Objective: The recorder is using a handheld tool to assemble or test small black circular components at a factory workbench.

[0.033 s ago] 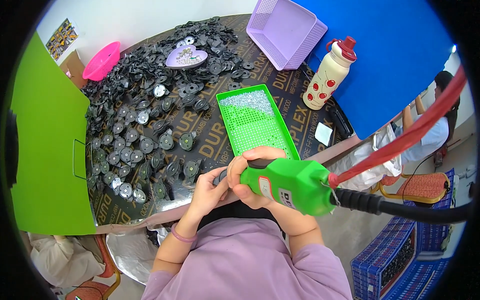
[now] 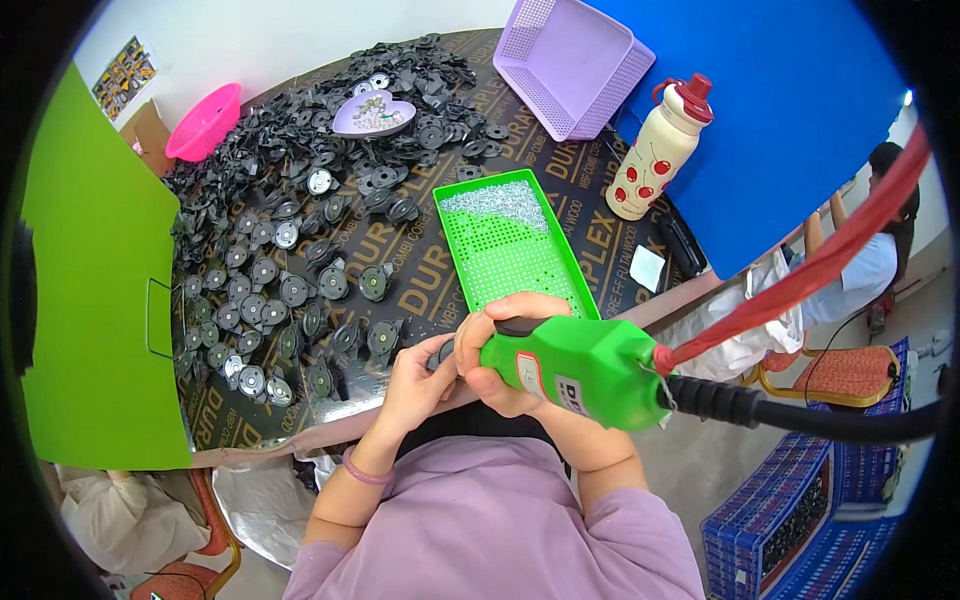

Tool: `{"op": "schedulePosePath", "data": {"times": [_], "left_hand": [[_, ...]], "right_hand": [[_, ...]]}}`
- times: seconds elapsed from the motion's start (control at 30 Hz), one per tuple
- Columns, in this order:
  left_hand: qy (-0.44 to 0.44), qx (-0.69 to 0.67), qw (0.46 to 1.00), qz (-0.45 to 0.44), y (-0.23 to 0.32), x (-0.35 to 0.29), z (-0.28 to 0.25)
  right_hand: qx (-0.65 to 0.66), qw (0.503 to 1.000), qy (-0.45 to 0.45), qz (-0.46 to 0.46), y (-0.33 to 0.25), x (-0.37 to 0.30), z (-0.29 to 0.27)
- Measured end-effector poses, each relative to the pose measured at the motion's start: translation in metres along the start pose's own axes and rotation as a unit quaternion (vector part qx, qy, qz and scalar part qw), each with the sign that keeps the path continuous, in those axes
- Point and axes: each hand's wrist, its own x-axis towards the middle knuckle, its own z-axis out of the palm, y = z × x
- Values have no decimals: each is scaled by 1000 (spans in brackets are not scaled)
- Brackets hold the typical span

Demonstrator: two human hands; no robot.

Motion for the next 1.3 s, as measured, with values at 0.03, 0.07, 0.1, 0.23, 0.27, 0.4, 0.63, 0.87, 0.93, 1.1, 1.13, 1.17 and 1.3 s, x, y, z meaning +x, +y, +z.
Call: {"op": "schedulePosePath", "data": {"times": [0.03, 0.07, 0.1, 0.23, 0.27, 0.4, 0.63, 0.87, 0.93, 1.1, 1.13, 1.17, 1.3], "left_hand": [[0, -1, 1000, 1, 1, 0, 1], [25, 23, 999, 25, 4, 0, 3], [51, 46, 997, 48, 5, -1, 4], [43, 77, 995, 45, 7, -2, 1], [43, 76, 995, 36, 5, -2, 1], [37, 45, 996, 61, 6, -3, 3], [30, -104, 994, -22, 15, -6, 1], [-53, -284, 957, -34, 10, -1, -3], [-79, -309, 947, -37, 11, -2, -5], [-104, -339, 934, -44, 7, -1, -10], [-118, -354, 927, -31, 4, -1, -11], [-117, -353, 928, -32, 4, -1, -11], [-109, -399, 910, -26, 8, -1, -6]], "right_hand": [[5, 1000, 7, -4, 2, -1, 1], [11, 1000, 14, -8, 5, -2, 2], [11, 1000, 14, -8, 8, -4, 3], [13, 999, 27, 10, 14, -10, 5], [21, 999, 27, 9, 13, -10, 5], [37, 999, 29, 9, 4, -5, 4], [19, 995, 83, -52, -26, 6, -27], [-60, 991, 115, 29, 0, -14, -48], [-72, 990, 116, 32, 4, -17, -50], [-33, 994, 98, 28, 9, -21, -52], [-33, 994, 99, 29, 9, -20, -52], [-29, 995, 96, 26, 9, -20, -52], [-74, 990, 111, 38, 7, -19, -47]]}}
